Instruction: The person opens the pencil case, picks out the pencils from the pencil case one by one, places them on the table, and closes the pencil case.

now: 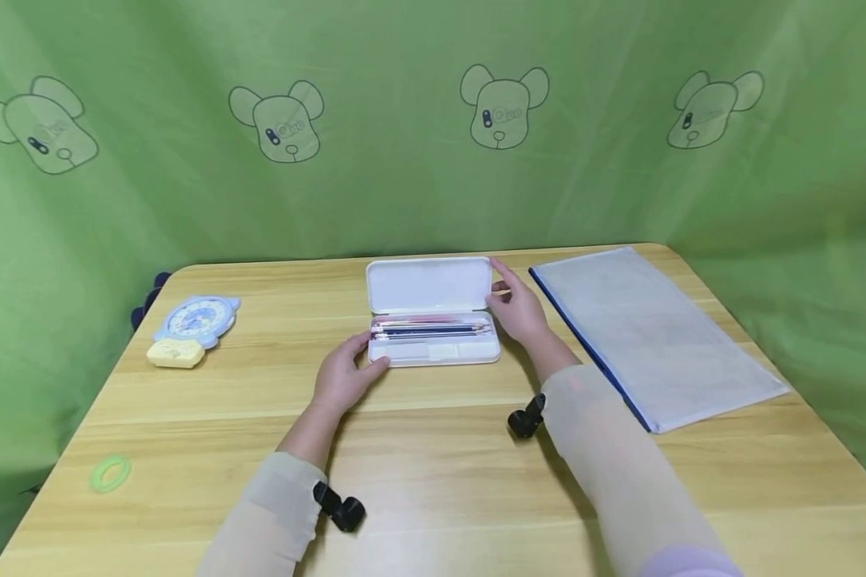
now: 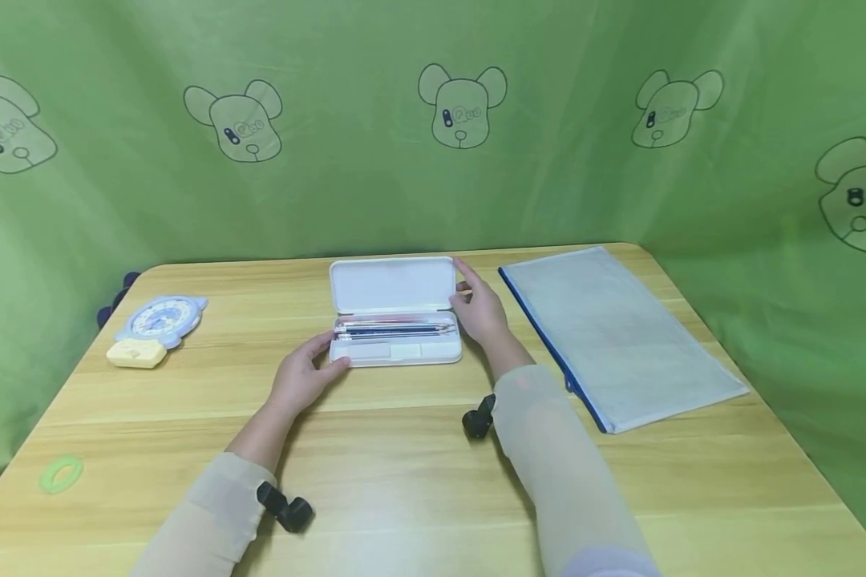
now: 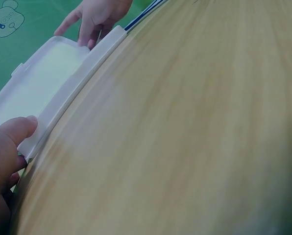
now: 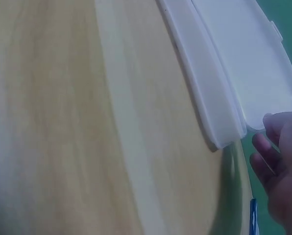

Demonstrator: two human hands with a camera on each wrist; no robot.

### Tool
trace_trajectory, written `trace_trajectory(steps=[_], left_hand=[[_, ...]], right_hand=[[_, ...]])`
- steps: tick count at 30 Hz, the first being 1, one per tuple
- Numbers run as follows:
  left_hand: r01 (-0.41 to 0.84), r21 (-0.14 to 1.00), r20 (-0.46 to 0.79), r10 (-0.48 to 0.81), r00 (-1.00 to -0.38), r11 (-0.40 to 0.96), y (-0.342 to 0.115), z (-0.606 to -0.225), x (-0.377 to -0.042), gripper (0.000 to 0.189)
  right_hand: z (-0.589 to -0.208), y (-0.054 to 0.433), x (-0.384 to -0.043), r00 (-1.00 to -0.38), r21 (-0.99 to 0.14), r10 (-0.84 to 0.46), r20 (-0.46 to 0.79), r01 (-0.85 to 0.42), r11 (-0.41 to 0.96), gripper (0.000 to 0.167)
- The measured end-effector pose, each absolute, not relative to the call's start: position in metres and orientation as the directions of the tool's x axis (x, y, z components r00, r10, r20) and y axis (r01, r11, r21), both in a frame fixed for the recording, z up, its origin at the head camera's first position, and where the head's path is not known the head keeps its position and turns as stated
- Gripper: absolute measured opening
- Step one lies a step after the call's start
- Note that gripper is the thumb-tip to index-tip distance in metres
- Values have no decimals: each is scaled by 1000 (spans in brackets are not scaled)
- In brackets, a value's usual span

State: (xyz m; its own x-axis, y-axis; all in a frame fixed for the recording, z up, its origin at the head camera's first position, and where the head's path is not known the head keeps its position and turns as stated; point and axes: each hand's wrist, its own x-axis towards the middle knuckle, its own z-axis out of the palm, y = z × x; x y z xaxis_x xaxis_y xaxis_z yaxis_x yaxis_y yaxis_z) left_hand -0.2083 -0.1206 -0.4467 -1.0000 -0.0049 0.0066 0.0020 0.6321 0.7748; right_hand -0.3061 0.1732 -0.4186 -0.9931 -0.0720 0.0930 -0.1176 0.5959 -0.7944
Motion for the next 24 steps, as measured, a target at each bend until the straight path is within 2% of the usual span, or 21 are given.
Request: trace_trajectory(steps=[6, 11, 14, 18, 24], left_hand=[[-5, 780, -5, -2, -1000, 625, -122, -447, -207, 67], [-3, 778, -4, 0, -1000, 628, -123, -448, -206, 67], [0, 780, 0, -1, -1000, 626, -123, -448, -206, 68], [2, 780, 3, -1, -1000, 626, -122, -449, -205, 67], [8, 779, 7, 5, -1000, 627, -121, -448, -207, 68]], right_hand=[[-414, 178, -298, -988, -833, -52, 148, -153, 532, 64], [-409, 178, -288, -982, -817, -68, 175, -183, 547, 42], [-407, 173, -281, -976, -737, -164, 143, -216, 641, 35], [-405, 162, -276, -954, -605, -294, 52, -265, 751, 33], [-402, 149, -279, -917, -434, -398, -29, -347, 831, 29]])
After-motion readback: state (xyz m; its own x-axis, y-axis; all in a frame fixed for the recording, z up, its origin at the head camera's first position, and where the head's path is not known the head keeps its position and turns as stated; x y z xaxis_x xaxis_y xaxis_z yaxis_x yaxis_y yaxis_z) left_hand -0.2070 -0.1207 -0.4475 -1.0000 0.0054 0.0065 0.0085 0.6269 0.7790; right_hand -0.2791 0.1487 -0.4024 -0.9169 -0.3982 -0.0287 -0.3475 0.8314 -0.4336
